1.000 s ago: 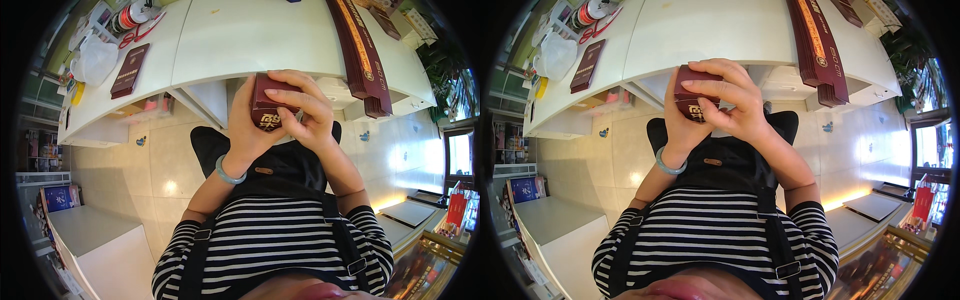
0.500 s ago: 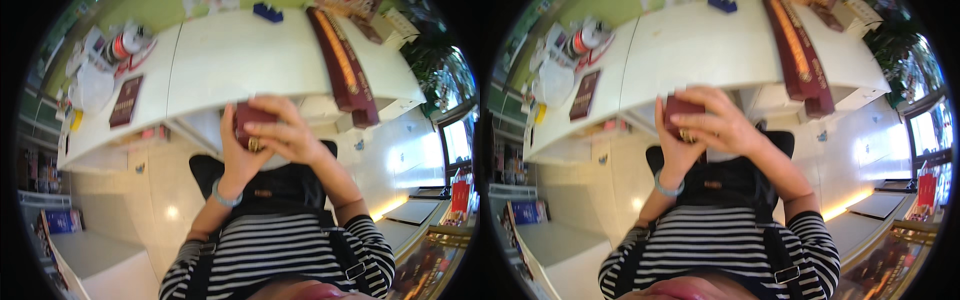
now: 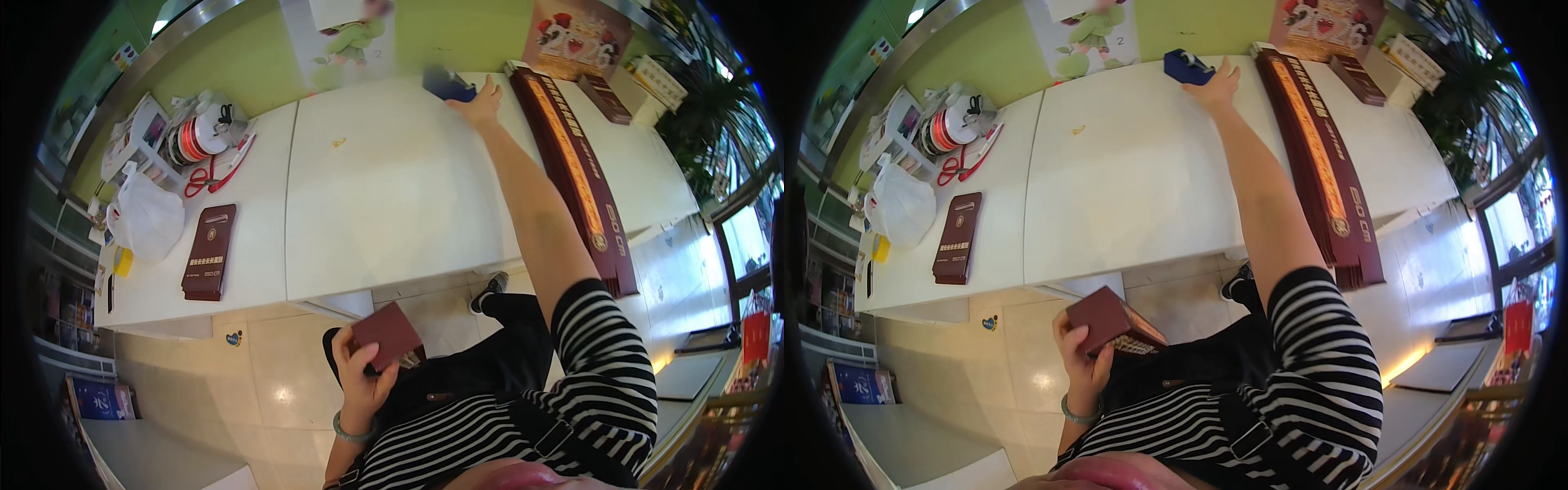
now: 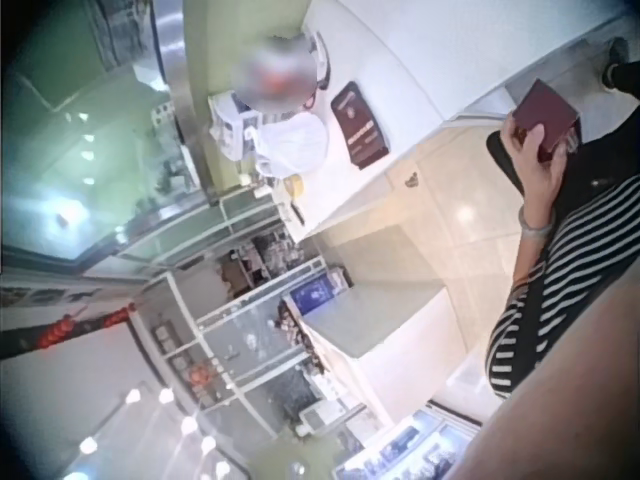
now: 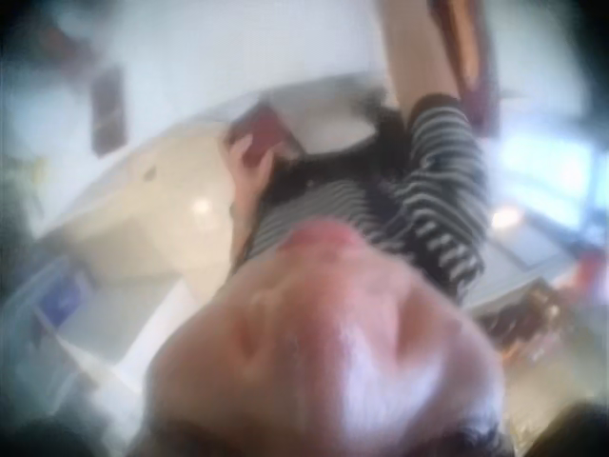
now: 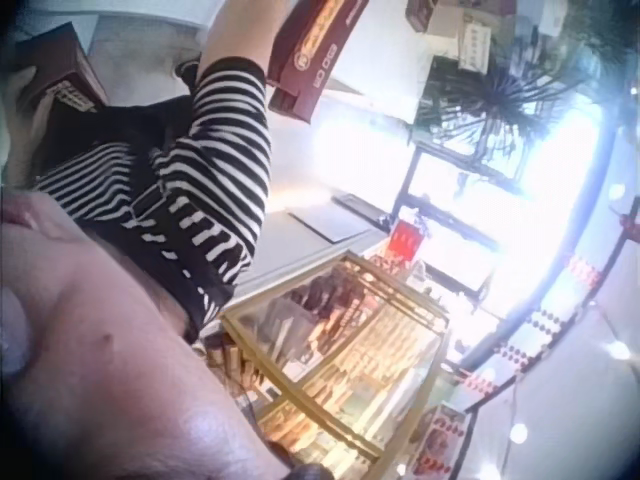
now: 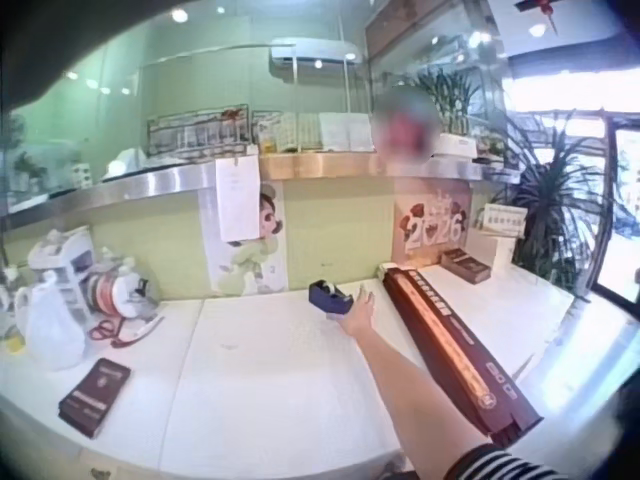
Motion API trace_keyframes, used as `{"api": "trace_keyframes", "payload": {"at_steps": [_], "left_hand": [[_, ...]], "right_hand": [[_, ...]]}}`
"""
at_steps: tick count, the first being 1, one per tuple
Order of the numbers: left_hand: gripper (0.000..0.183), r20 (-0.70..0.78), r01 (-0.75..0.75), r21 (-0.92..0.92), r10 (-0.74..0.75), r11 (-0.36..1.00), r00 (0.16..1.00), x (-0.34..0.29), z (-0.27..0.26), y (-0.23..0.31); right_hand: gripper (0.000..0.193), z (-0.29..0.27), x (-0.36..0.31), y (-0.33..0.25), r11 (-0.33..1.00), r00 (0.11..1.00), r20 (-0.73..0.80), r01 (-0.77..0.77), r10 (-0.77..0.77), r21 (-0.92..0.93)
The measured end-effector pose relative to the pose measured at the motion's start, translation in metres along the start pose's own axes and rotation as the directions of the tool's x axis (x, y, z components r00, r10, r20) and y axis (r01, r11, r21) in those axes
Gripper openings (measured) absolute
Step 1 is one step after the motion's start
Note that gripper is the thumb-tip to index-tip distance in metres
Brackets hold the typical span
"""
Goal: The person sits at a counter and repeatedly assembles long, flat cardboard boxes. They fold the flaps, apply tape to seal the ends, and stack the finished boxes. The person briefly drinks from a water bottle during the process.
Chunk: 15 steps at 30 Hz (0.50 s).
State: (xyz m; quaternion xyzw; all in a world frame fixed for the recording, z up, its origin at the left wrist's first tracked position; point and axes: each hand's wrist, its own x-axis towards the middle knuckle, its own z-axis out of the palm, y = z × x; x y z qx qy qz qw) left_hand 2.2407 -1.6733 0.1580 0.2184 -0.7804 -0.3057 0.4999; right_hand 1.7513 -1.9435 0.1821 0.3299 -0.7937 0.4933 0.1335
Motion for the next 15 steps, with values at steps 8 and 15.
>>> {"api": "trace_keyframes", "payload": {"at_steps": [8,15], "left_hand": [[0.046,0.005,0.02,-0.003,-0.02,1.0,1.0,0.015,-0.002,-0.006],[0.048,0.053,-0.044,-0.056,0.047,0.997,0.998,0.015,0.006,-0.006]], "right_hand": [[0.094,0.029,0.007,0.021,0.994,0.982,0.185,0.027,-0.046,0.107],[0.073,-0.059,-0.069,0.002,0.996,0.955,0.295,-0.008,0.034,-0.09]]}}
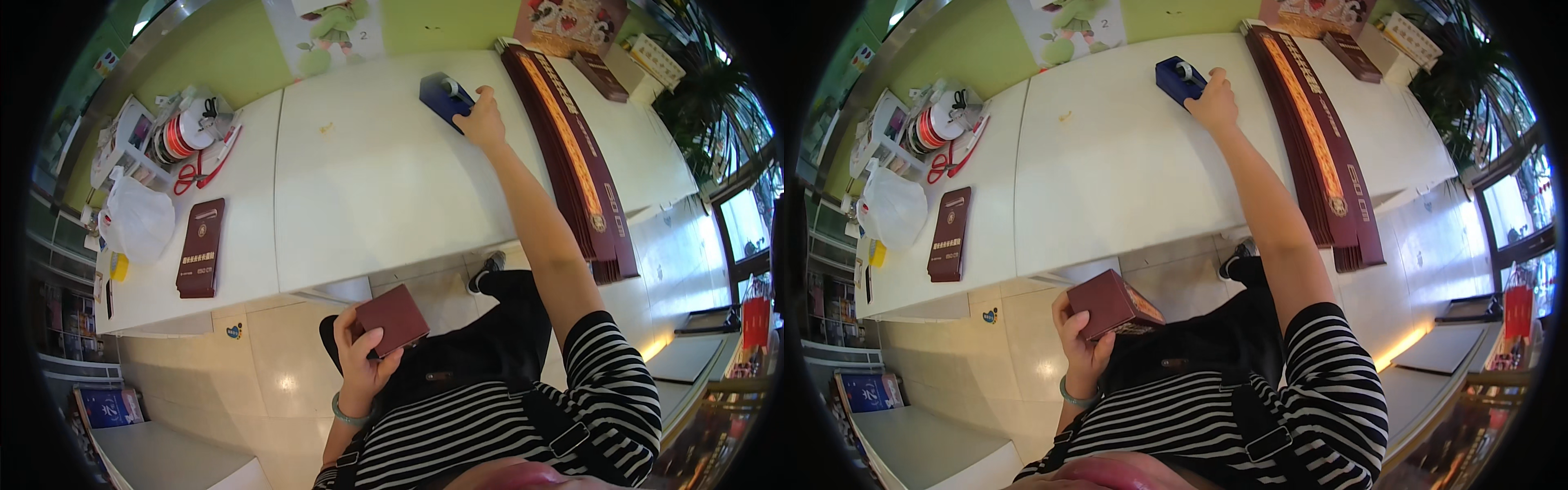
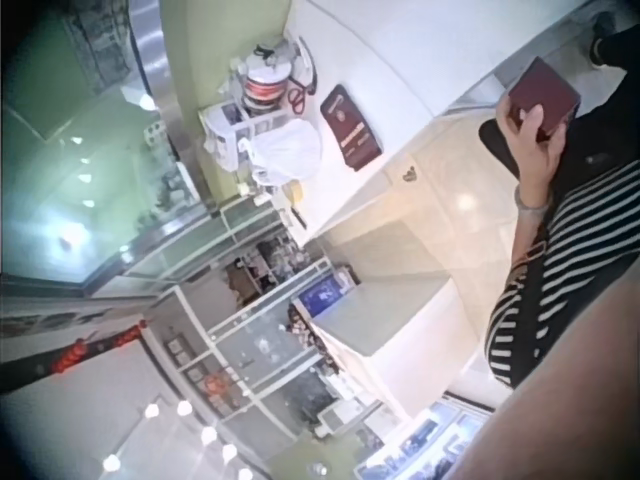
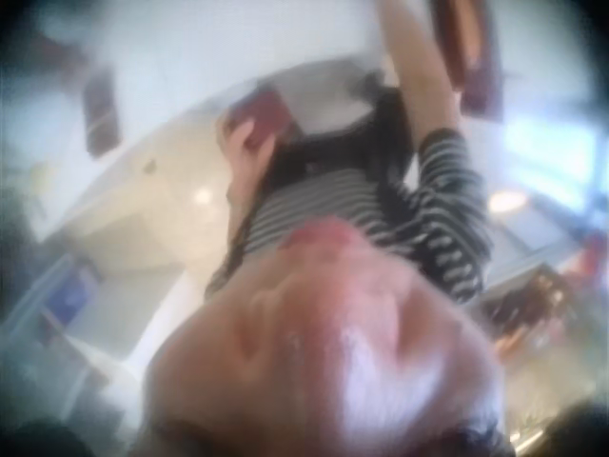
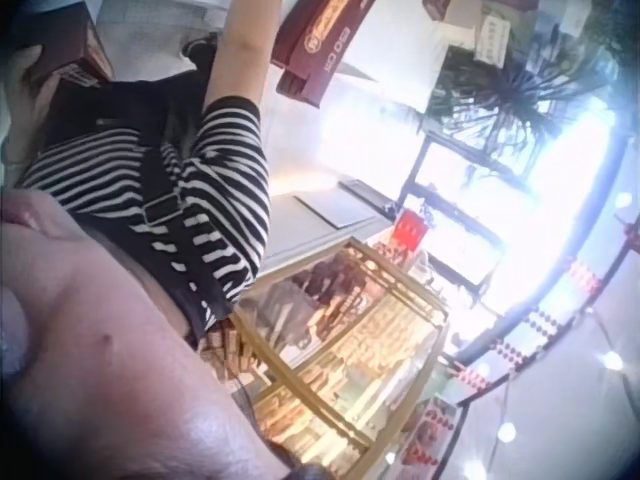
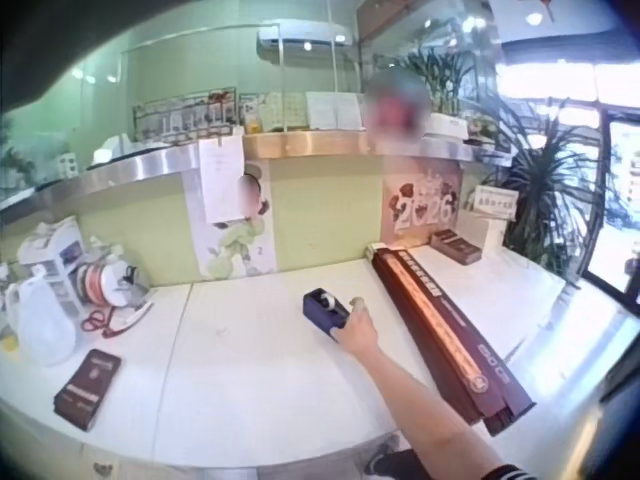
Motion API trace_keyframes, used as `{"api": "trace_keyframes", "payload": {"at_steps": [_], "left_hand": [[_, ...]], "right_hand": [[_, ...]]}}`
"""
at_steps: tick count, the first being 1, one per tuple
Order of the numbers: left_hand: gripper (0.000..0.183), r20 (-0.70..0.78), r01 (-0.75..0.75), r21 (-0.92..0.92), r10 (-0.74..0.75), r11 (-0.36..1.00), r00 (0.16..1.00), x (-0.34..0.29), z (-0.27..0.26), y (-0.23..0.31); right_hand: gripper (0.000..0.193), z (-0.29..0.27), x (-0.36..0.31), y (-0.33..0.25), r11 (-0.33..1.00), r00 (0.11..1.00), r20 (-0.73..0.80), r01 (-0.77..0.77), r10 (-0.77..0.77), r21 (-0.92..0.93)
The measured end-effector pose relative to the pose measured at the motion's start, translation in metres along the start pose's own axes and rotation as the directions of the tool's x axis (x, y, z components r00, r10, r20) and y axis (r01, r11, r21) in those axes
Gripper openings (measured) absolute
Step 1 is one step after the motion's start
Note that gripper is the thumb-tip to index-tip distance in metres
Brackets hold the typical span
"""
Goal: The person sits at a counter and repeatedly assembles long, flat cardboard boxes. They fold the flaps, apply tape to seal the ends, and stack the finished boxes. The person briefly drinks from a water bottle during the process.
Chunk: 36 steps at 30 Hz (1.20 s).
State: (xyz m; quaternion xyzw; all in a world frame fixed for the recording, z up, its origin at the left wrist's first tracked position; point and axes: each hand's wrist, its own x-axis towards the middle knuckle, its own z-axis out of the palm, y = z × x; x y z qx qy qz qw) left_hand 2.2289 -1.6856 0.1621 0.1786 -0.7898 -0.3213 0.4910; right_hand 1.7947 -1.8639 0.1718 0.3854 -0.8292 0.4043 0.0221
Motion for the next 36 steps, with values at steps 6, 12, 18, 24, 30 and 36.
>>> {"api": "trace_keyframes", "payload": {"at_steps": [6,12,18,24,30,36], "left_hand": [[0.048,-0.004,-0.057,-0.01,0.057,0.998,0.998,-0.016,0.001,0.024],[0.048,-0.052,-0.065,0.019,0.066,0.998,0.996,-0.028,0.004,0.044],[0.048,-0.046,-0.078,0.033,0.08,0.996,0.996,-0.031,0.006,0.051],[0.05,-0.058,-0.051,0.089,0.056,0.995,0.997,-0.017,0.014,0.042],[0.053,-0.107,0.044,0.316,-0.011,0.948,0.994,0.011,0.033,0.026],[0.054,-0.086,0.021,0.263,0.002,0.965,0.996,0.022,0.06,0.028]], "right_hand": [[0.041,-0.045,0.016,-0.005,0.855,0.833,0.473,-0.446,0.289,0.263],[0.023,-0.046,0.001,0.0,0.631,0.837,0.482,-0.525,0.259,0.572],[0.014,-0.017,-0.038,0.034,0.595,0.947,0.307,-0.303,0.098,0.745],[0.015,-0.016,-0.051,0.049,0.873,0.994,0.052,-0.109,0.096,0.475],[0.02,-0.114,-0.195,-0.039,0.601,0.932,0.238,-0.027,-0.274,0.799],[0.061,-0.182,-0.294,-0.063,0.401,0.814,0.497,-0.365,-0.3,0.84]]}}
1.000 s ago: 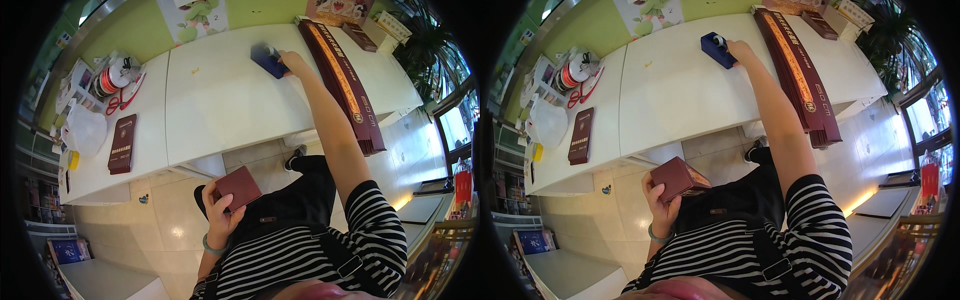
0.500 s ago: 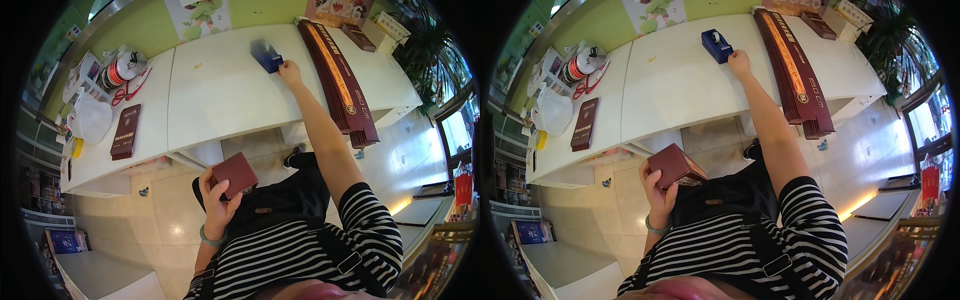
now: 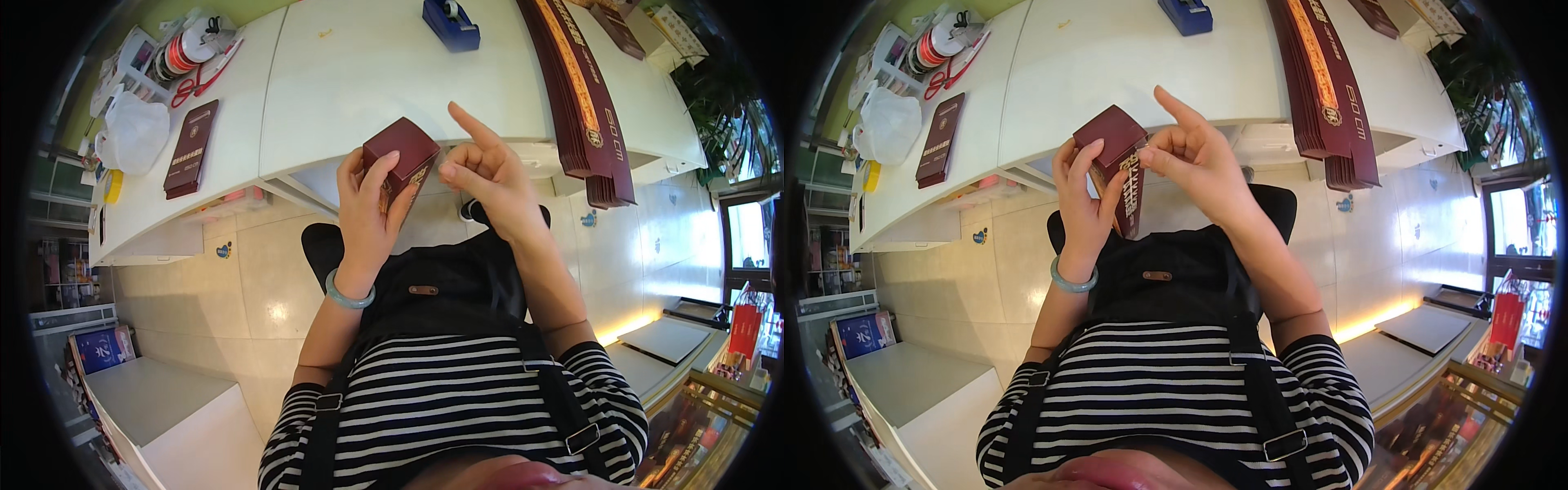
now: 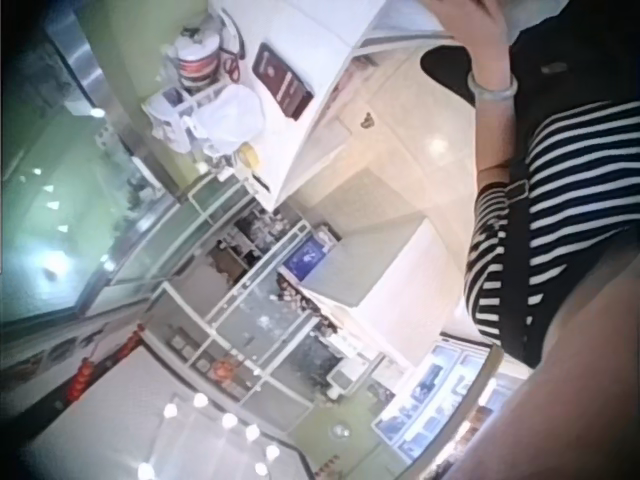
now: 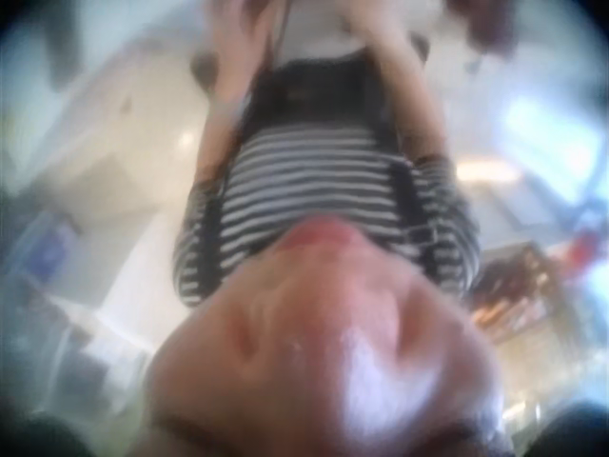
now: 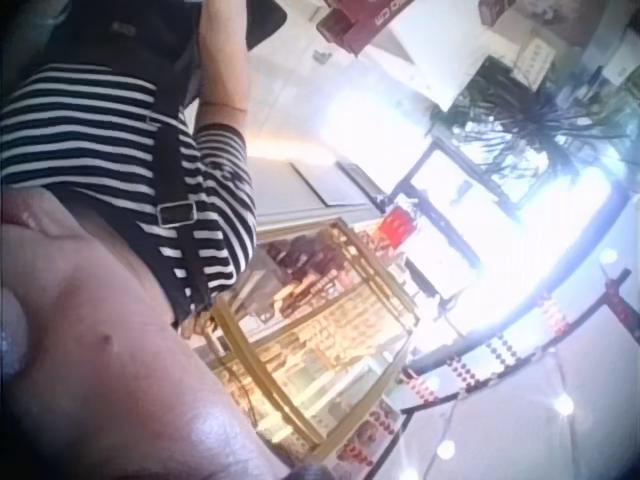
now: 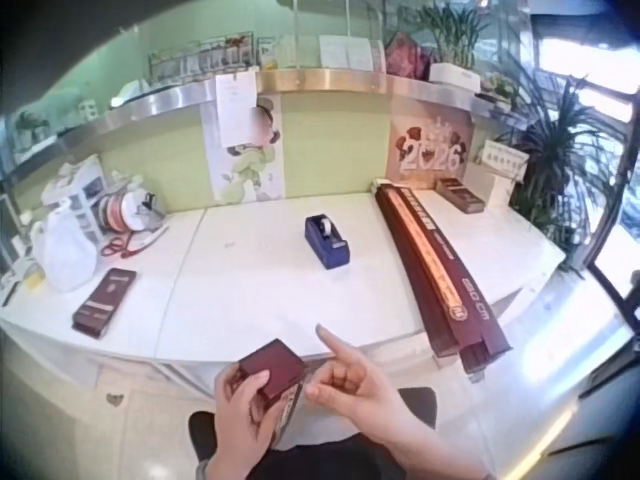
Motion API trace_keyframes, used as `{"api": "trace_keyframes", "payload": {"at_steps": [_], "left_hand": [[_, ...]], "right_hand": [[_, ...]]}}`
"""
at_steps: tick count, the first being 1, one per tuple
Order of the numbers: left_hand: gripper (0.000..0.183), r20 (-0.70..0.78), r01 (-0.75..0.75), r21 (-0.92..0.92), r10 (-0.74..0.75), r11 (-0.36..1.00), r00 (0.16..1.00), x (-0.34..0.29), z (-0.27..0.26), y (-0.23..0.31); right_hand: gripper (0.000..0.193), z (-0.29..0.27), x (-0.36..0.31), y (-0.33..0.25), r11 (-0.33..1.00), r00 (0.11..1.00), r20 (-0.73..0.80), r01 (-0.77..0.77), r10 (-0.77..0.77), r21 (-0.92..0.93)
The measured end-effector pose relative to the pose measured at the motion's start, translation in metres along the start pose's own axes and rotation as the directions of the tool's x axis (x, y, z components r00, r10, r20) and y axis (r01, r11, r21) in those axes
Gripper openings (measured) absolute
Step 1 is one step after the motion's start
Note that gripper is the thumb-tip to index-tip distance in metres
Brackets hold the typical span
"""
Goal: The person sits at a counter and repeatedly assembles long, flat cardboard boxes. They fold the flaps, apply tape to seal the ends, and stack the finished boxes. The person briefly drinks from a water bottle during the process.
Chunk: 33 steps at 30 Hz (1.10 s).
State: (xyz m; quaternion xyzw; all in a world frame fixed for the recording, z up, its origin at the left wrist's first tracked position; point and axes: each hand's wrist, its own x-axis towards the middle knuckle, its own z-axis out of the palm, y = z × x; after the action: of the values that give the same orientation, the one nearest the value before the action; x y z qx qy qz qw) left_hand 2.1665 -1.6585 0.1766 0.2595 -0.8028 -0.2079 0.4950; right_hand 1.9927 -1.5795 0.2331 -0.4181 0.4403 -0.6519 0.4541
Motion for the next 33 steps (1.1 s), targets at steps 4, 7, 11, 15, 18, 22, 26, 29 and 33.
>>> {"api": "trace_keyframes", "payload": {"at_steps": [4,7,11,15,18,22,26,29,33], "left_hand": [[0.056,0.015,-0.024,-0.001,0.024,1.0,1.0,-0.004,0.009,0.004],[0.056,0.016,-0.055,-0.002,0.055,0.998,0.998,-0.005,0.012,0.005],[0.055,0.01,-0.102,0.009,0.102,0.995,0.995,-0.016,0.023,0.0],[0.055,0.025,-0.085,-0.041,0.086,0.995,0.996,-0.016,0.024,0.004],[0.054,0.012,-0.104,-0.072,0.105,0.992,0.994,-0.007,0.014,0.015],[0.051,0.021,-0.08,-0.138,0.084,0.987,0.996,0.004,-0.005,0.035],[0.073,0.125,-0.243,-0.221,0.275,0.944,0.953,0.035,-0.027,0.063],[0.087,0.082,-0.354,-0.245,0.383,0.903,0.92,0.051,-0.027,0.076],[0.097,0.184,-0.187,0.072,0.171,0.98,0.968,0.045,-0.029,0.062]], "right_hand": [[0.07,0.003,-0.004,0.011,0.999,0.992,-0.112,-0.052,0.052,0.003],[0.062,0.003,-0.004,0.014,0.99,0.977,-0.163,-0.141,0.14,0.003],[0.053,-0.014,0.009,0.024,0.954,0.944,-0.136,-0.297,0.3,0.046],[0.054,-0.018,0.003,0.022,0.944,0.937,-0.119,-0.33,0.327,-0.006],[0.057,-0.016,-0.013,0.021,0.984,0.986,-0.036,-0.158,0.161,0.083],[0.059,-0.016,-0.017,0.015,0.949,0.985,-0.085,-0.169,0.152,-0.267],[0.077,-0.027,-0.024,0.062,0.874,0.979,0.088,0.204,-0.184,-0.442],[0.074,-0.029,-0.016,0.068,0.96,0.963,0.06,0.267,-0.263,-0.081],[0.068,-0.046,0.015,-0.011,0.696,0.84,-0.2,0.532,-0.504,0.483]]}}
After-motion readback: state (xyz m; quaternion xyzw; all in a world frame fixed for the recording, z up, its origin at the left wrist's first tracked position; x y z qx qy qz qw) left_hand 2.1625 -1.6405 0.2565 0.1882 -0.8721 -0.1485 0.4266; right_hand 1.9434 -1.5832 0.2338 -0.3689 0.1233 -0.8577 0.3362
